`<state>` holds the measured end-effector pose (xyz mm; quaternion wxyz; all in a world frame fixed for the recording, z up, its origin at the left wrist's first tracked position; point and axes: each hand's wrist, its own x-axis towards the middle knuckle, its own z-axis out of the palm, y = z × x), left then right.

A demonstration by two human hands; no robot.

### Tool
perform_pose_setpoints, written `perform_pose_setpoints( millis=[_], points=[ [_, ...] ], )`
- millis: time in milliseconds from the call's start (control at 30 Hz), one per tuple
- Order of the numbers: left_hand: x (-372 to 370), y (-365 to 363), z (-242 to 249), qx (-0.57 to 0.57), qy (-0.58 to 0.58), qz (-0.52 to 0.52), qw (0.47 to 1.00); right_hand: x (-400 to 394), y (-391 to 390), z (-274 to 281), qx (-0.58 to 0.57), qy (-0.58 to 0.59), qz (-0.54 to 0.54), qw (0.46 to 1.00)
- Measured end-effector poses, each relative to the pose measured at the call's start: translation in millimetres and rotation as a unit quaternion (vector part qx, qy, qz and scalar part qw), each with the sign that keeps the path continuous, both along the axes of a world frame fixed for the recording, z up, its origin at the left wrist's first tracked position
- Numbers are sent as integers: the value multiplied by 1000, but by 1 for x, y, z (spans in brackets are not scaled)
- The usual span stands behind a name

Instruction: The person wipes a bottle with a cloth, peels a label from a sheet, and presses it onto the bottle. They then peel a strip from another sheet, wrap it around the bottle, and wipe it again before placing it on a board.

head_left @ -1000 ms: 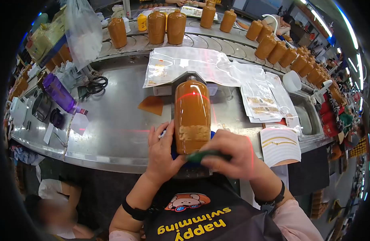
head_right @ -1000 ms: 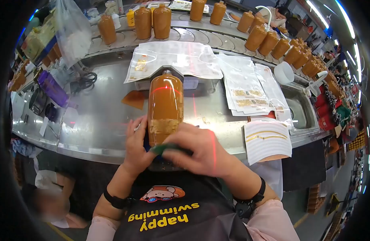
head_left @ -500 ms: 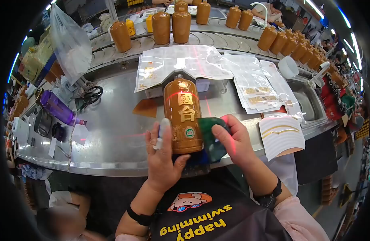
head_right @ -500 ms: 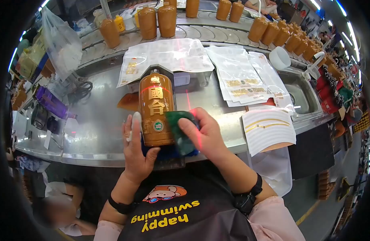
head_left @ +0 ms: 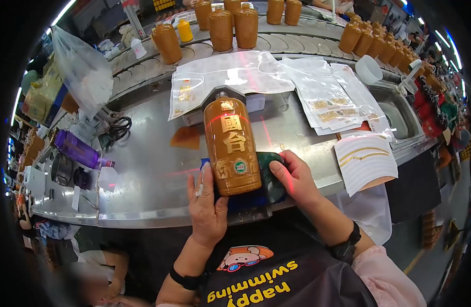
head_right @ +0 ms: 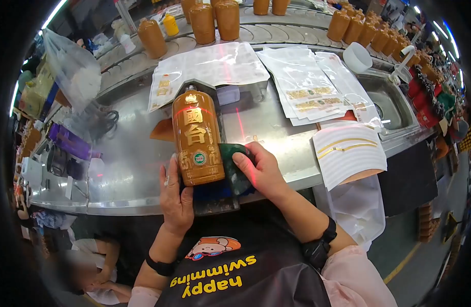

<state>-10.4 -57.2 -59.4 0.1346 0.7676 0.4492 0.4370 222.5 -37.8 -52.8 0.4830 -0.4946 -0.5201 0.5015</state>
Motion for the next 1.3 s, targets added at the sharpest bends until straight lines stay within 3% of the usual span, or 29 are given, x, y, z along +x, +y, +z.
perform_pose_setpoints(
  millis=[100,200,267,300,400,467,500,567,667,767,867,967,1067,1167,1267,1300],
  points=[
    [-1,-6,8,59,35,26,997,5,-7,5,-44,26,-34,998],
    [4,-8,28,165,199,-23,966,13,-15,26,-80,87,-6,993],
    [21,2,44,194,235,-27,952,17,-16,29,3,38,-4,999],
    [28,10,50,219,263,-43,939,20,-16,26,118,-28,-41,992],
    [39,16,62,228,332,-80,912,48,-32,47,192,-164,-50,966],
    [41,19,63,219,259,-85,937,88,-34,37,311,-301,-113,894],
    [36,20,58,210,233,-69,947,112,-37,35,284,-351,-159,878],
    [26,19,45,192,174,-42,965,170,-46,20,240,-503,-239,795],
    [23,10,34,161,139,-9,977,213,-68,9,141,-631,-264,716],
    [21,6,26,139,113,0,984,209,-74,1,117,-656,-213,714],
    [23,3,15,94,28,15,995,222,-68,-9,176,-574,-194,776],
    [24,3,10,42,-28,19,999,208,-62,-5,134,-562,-244,779],
    [13,4,4,-8,-42,30,999,200,-62,6,108,-601,-188,769],
    [7,5,9,-3,12,39,999,211,-60,-5,170,-577,-158,783],
    [6,6,25,111,185,78,973,211,-60,-7,186,-560,-158,792],
    [6,6,28,123,192,77,971,205,-60,-5,166,-562,-172,792]
  ],
)
